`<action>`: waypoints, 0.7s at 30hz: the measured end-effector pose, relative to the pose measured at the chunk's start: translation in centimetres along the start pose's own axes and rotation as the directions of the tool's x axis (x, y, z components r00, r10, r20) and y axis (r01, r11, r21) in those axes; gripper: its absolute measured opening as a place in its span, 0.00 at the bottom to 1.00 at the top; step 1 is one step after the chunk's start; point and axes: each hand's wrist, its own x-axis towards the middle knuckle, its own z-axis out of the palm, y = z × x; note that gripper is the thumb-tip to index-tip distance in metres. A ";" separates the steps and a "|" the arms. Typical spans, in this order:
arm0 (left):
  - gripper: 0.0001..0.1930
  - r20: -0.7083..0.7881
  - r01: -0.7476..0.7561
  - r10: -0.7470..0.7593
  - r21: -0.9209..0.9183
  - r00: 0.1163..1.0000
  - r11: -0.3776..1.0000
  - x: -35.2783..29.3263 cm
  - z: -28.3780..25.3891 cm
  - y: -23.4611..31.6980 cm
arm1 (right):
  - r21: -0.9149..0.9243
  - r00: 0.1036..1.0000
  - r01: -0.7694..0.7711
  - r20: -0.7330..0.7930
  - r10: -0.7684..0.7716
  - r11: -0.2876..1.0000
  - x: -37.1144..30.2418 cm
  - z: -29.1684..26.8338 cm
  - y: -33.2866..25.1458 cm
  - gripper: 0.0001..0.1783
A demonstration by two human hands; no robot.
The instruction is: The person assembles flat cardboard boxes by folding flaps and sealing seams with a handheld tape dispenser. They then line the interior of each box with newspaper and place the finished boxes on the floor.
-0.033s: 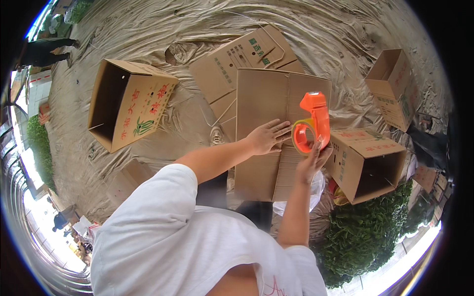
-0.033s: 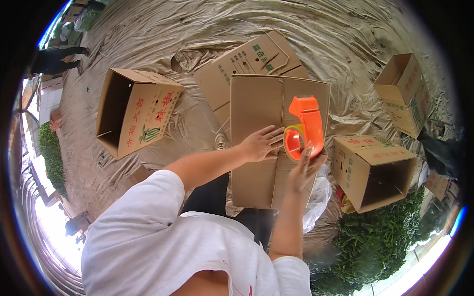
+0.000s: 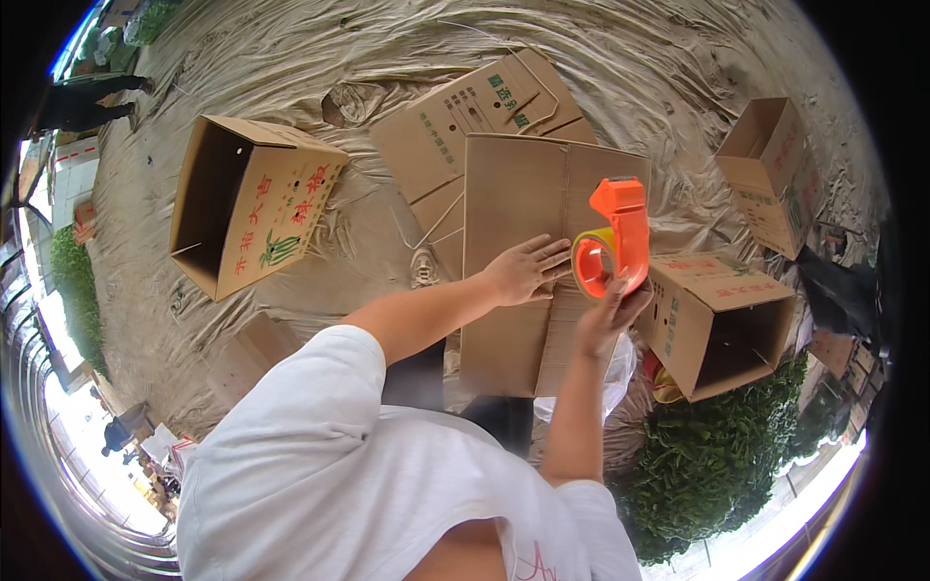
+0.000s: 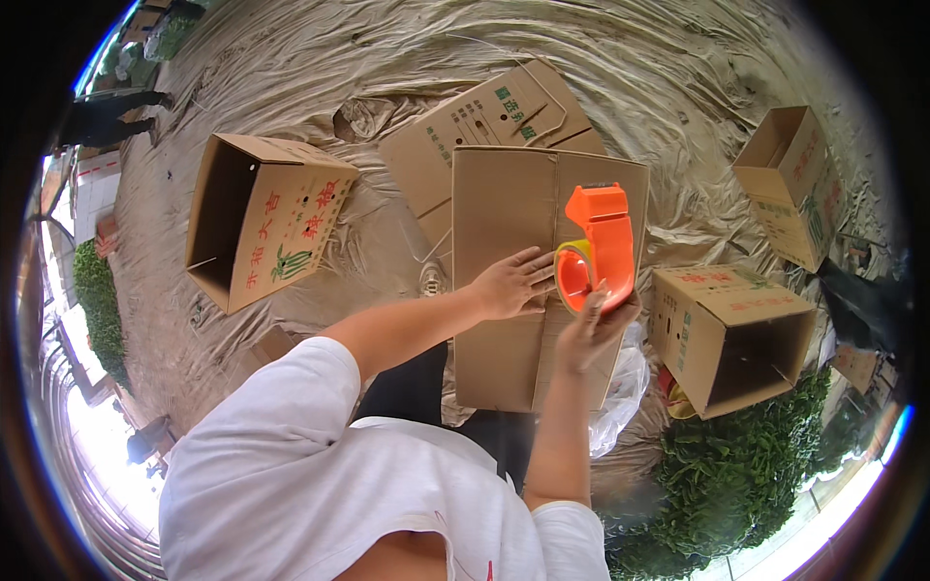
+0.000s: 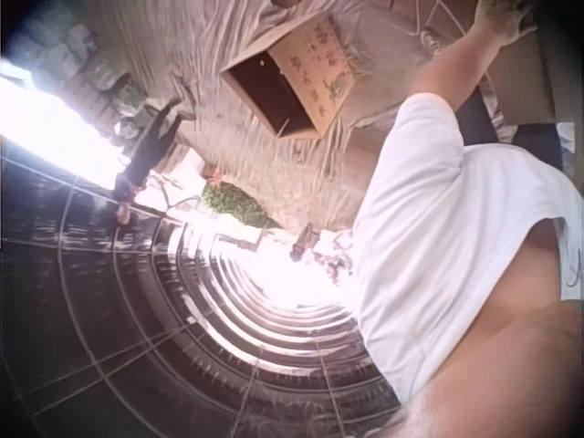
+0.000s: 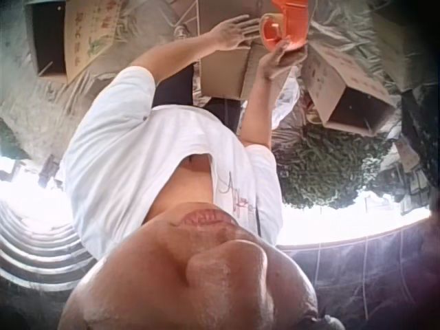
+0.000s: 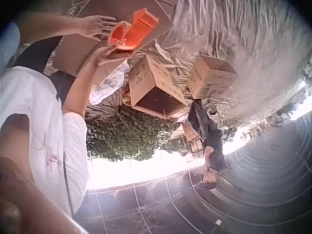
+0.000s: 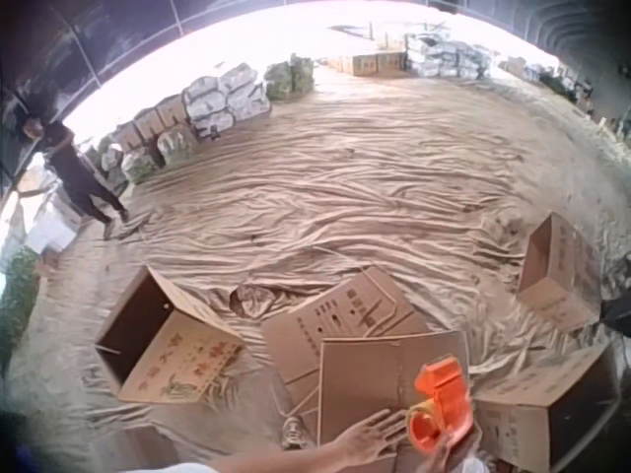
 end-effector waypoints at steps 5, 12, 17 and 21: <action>0.09 -0.256 -0.158 -0.042 -0.707 0.966 0.689 -1.7 -0.3 -3.9 | -0.598 0.982 0.174 0.051 -0.179 0.783 -1.6 1.2 8.8 0.35; 0.08 0.191 0.244 -0.699 -0.969 0.689 -0.025 -0.5 -6.5 -9.7 | -0.552 0.965 0.249 0.071 -0.252 0.796 -3.6 1.2 9.9 0.38; 0.15 0.482 0.394 -0.359 -0.872 0.799 -0.292 4.0 -10.1 -10.5 | -0.635 0.946 0.324 0.196 -0.260 0.701 -3.8 0.2 9.4 0.36; 0.09 0.291 0.457 -0.478 -0.845 0.829 0.278 6.1 -10.2 -11.1 | -0.616 0.957 0.283 0.236 -0.171 0.735 -3.9 1.3 7.5 0.36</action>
